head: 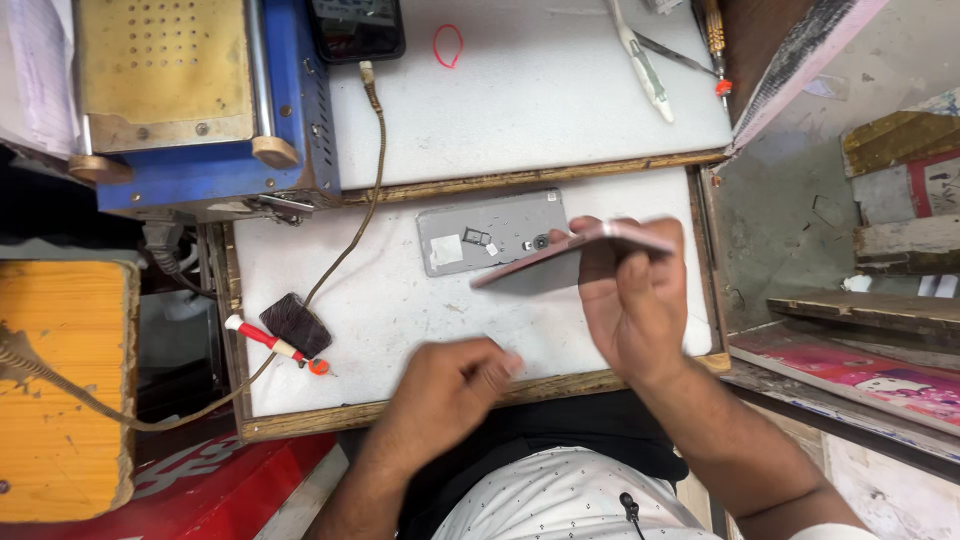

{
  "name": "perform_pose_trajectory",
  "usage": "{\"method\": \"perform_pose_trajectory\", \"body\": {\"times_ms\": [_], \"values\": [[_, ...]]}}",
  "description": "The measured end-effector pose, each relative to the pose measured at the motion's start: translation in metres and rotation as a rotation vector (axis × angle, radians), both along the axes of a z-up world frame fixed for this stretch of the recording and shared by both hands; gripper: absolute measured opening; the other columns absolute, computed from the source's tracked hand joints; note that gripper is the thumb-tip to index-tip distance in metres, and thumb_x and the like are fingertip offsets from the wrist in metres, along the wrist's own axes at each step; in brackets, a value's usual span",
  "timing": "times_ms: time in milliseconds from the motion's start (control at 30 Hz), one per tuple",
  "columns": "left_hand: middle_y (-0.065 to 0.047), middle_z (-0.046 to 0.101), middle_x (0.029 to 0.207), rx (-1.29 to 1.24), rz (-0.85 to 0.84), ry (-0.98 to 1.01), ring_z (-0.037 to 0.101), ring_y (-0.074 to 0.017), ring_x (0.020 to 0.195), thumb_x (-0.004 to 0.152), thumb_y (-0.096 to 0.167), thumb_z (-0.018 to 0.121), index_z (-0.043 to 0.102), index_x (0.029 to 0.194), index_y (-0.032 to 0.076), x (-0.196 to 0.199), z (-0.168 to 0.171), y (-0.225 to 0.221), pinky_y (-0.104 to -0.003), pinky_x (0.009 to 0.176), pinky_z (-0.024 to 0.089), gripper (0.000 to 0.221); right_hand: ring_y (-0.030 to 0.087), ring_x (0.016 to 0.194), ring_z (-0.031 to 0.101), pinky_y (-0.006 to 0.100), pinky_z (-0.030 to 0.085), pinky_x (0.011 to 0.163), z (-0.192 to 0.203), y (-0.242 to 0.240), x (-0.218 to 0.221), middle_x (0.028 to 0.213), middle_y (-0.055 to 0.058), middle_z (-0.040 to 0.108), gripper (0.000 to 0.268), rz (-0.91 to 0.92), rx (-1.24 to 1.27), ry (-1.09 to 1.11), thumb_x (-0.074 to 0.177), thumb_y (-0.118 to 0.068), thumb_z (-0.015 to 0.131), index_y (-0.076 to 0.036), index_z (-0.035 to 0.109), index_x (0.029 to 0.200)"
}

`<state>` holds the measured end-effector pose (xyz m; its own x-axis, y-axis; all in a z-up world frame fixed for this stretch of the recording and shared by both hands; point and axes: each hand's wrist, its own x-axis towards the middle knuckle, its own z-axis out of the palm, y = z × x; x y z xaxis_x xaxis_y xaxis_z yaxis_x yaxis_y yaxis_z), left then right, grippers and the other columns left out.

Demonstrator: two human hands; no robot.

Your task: The person disassembles a smartphone by prying open the back cover, removing the battery, and detaching internal components using a red plastic pry tool and a screwdriver. The phone is opened, the battery is lifted out, and the motherboard is exposed.

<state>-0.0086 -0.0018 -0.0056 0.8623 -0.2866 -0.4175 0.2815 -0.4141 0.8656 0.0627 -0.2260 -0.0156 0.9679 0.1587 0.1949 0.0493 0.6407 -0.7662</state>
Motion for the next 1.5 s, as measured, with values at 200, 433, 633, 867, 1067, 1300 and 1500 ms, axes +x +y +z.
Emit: {"method": "perform_pose_trajectory", "body": {"times_ms": [200, 433, 633, 867, 1067, 1300, 1500], "values": [[-0.007, 0.055, 0.134, -1.43, 0.298, 0.22, 0.052, -0.0161, 0.115, 0.106, 0.059, 0.062, 0.049, 0.152, -0.002, -0.008, -0.043, -0.036, -0.036, 0.109, 0.045, 0.077, 0.028, 0.147, 0.051, 0.055, 0.035, 0.135, -0.017, 0.034, -0.037, 0.126, 0.01, 0.068, 0.021, 0.064, 0.002, -0.249, 0.11, -0.012, 0.068, -0.015, 0.053, 0.125], [-0.016, 0.057, 0.134, -1.468, 0.595, -0.012, 0.059, -0.0251, 0.131, 0.104, 0.03, 0.07, 0.039, 0.148, 0.014, 0.027, -0.035, -0.03, -0.046, 0.118, 0.044, 0.057, 0.027, 0.128, 0.064, 0.047, 0.053, 0.117, -0.032, 0.02, -0.043, 0.128, 0.017, 0.067, 0.031, 0.036, -0.417, -0.087, 0.109, -0.02, 0.062, -0.003, 0.051, 0.131], [-0.01, 0.057, 0.135, -1.256, 0.788, -0.059, 0.06, -0.019, 0.121, 0.103, 0.01, 0.063, 0.035, 0.153, 0.01, 0.044, -0.018, -0.03, -0.041, 0.106, 0.052, 0.057, 0.024, 0.113, 0.069, 0.042, 0.06, 0.1, -0.032, 0.003, -0.031, 0.126, 0.022, 0.067, 0.051, 0.182, -0.256, 0.22, 0.112, -0.022, 0.059, 0.006, 0.043, 0.151], [-0.014, 0.057, 0.136, -1.145, 0.735, -0.07, 0.059, -0.0219, 0.124, 0.102, 0.007, 0.062, 0.03, 0.157, 0.009, 0.043, -0.009, -0.019, -0.044, 0.107, 0.053, 0.063, 0.028, 0.122, 0.068, 0.046, 0.061, 0.104, -0.026, -0.005, -0.024, 0.135, 0.021, 0.064, 0.057, 0.297, -0.301, 0.211, 0.111, -0.032, 0.052, 0.006, 0.039, 0.152], [-0.013, 0.045, 0.148, -1.268, 0.679, -0.066, 0.05, -0.0228, 0.137, 0.098, 0.011, 0.069, 0.018, 0.161, 0.013, 0.045, -0.003, -0.015, -0.048, 0.117, 0.047, 0.081, 0.027, 0.123, 0.068, 0.044, 0.062, 0.104, -0.031, 0.004, -0.033, 0.138, 0.021, 0.062, 0.052, 0.202, -0.507, 0.065, 0.111, -0.026, 0.05, 0.007, 0.044, 0.15], [-0.014, 0.04, 0.136, -1.052, 0.795, -0.209, 0.046, -0.0216, 0.127, 0.09, 0.008, 0.08, 0.01, 0.162, 0.016, 0.049, -0.01, -0.025, -0.044, 0.115, 0.046, 0.101, 0.02, 0.102, 0.073, 0.03, 0.06, 0.09, -0.024, 0.004, -0.034, 0.117, 0.019, 0.075, 0.042, 0.173, -0.846, -0.24, 0.111, -0.019, 0.05, 0.007, 0.052, 0.145], [-0.016, 0.039, 0.142, -0.907, 0.796, -0.226, 0.047, -0.0216, 0.131, 0.086, 0.003, 0.08, 0.011, 0.16, 0.013, 0.054, -0.013, -0.027, -0.043, 0.116, 0.049, 0.102, 0.014, 0.058, 0.063, 0.027, 0.053, 0.058, -0.005, -0.006, -0.021, 0.072, 0.01, 0.072, 0.04, 0.251, -1.167, -0.134, 0.105, -0.017, 0.051, -0.004, 0.065, 0.14]]}}
